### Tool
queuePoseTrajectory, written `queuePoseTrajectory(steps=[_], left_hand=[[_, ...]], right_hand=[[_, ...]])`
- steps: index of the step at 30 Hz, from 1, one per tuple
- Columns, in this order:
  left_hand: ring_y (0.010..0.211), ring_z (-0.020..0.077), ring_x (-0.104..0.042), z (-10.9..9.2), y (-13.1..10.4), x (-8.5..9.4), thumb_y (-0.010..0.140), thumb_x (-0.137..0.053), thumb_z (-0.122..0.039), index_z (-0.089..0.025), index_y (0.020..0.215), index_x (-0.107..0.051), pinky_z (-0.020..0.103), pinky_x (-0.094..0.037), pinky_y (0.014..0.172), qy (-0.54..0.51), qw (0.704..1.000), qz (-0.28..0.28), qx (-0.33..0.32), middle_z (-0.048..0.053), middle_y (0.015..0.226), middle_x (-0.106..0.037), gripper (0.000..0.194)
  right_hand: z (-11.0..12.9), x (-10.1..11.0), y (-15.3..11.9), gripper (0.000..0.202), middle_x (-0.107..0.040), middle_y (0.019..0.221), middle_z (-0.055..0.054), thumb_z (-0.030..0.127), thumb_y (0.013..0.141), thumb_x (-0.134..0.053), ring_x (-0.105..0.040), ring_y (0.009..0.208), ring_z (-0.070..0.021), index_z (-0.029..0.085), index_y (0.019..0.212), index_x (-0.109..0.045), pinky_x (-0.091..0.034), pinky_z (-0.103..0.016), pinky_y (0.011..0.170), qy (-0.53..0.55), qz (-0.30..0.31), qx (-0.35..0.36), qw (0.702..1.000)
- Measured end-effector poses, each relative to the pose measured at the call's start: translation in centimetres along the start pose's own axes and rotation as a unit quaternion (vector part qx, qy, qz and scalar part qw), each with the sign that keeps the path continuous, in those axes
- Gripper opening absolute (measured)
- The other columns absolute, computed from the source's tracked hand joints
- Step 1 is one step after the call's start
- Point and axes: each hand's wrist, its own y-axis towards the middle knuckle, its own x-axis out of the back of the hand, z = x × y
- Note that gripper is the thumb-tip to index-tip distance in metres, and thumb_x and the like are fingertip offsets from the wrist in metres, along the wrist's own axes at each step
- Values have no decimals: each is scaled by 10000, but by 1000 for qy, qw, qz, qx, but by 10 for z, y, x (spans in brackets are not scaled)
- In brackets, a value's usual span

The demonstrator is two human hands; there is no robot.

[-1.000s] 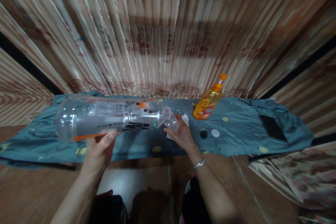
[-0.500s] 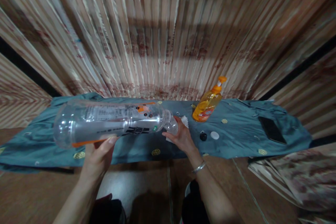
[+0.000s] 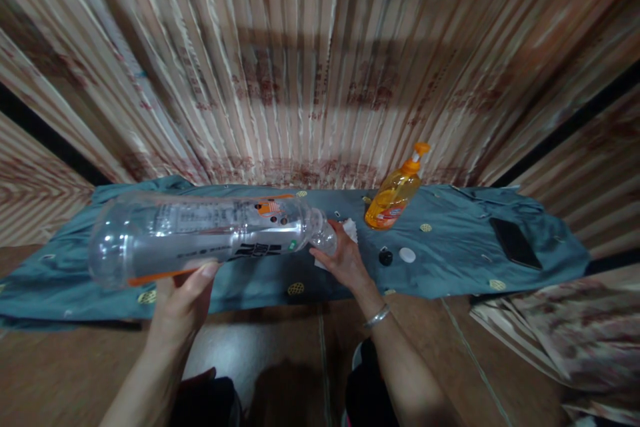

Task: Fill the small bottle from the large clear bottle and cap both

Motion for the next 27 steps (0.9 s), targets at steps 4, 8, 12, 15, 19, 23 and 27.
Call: queuePoseTrajectory(steps=[4,8,12,15,19,23,27], left_hand=[[495,95,-548,0,0,2,459,-818,-285,-222,463,-663,209,-512,594,-7,1000,8,-4,-42,465,-595,168],[530,90,-556,-1,-2,-1,450,-834,-272,-220,482,-673,207,-527,637,-22,1000,2,-6,-45,499,-610,172],[555,100,-572,0,-1,-1,469,-823,-288,-219,495,-685,211,-535,654,-13,1000,11,-12,-32,524,-624,156],[529,102,-552,2,-1,0,481,-811,-273,-227,488,-678,226,-536,631,-13,1000,13,-13,-38,506,-607,141],[547,114,-563,2,-1,1,487,-800,-256,-230,487,-668,248,-537,639,-13,1000,10,-14,-37,512,-608,134],[565,111,-577,0,-2,-1,467,-814,-261,-228,483,-659,237,-534,661,-9,1000,-5,-9,-40,515,-607,159],[570,114,-581,-3,-2,-2,457,-799,-266,-223,480,-670,235,-537,674,-4,1000,4,-3,-33,525,-621,139]], right_hand=[[-1,0,0,586,-660,1200,-95,286,731,-743,-638,1118,-257,184,1258,-508,-514,-405,984,7,2,5,1000],[-1,1,0,593,-657,1212,-93,290,730,-744,-632,1130,-253,186,1262,-505,-506,-410,998,5,1,4,1000],[-1,0,0,607,-655,1224,-98,293,729,-746,-629,1144,-260,193,1274,-499,-501,-427,1011,5,-3,1,1000],[-2,-1,0,610,-654,1228,-100,292,727,-747,-631,1145,-266,195,1276,-499,-506,-430,1007,4,-5,1,1000],[-2,-1,-1,602,-656,1221,-100,290,735,-741,-635,1135,-266,195,1278,-498,-513,-427,996,-1,-4,5,1000],[-2,-2,-1,612,-654,1227,-88,300,735,-746,-631,1147,-264,215,1286,-495,-509,-432,1006,-7,-8,5,1000],[-3,-2,-1,654,-646,1250,-111,323,717,-769,-623,1165,-272,188,1294,-493,-504,-438,1016,-11,-7,-2,1000]])
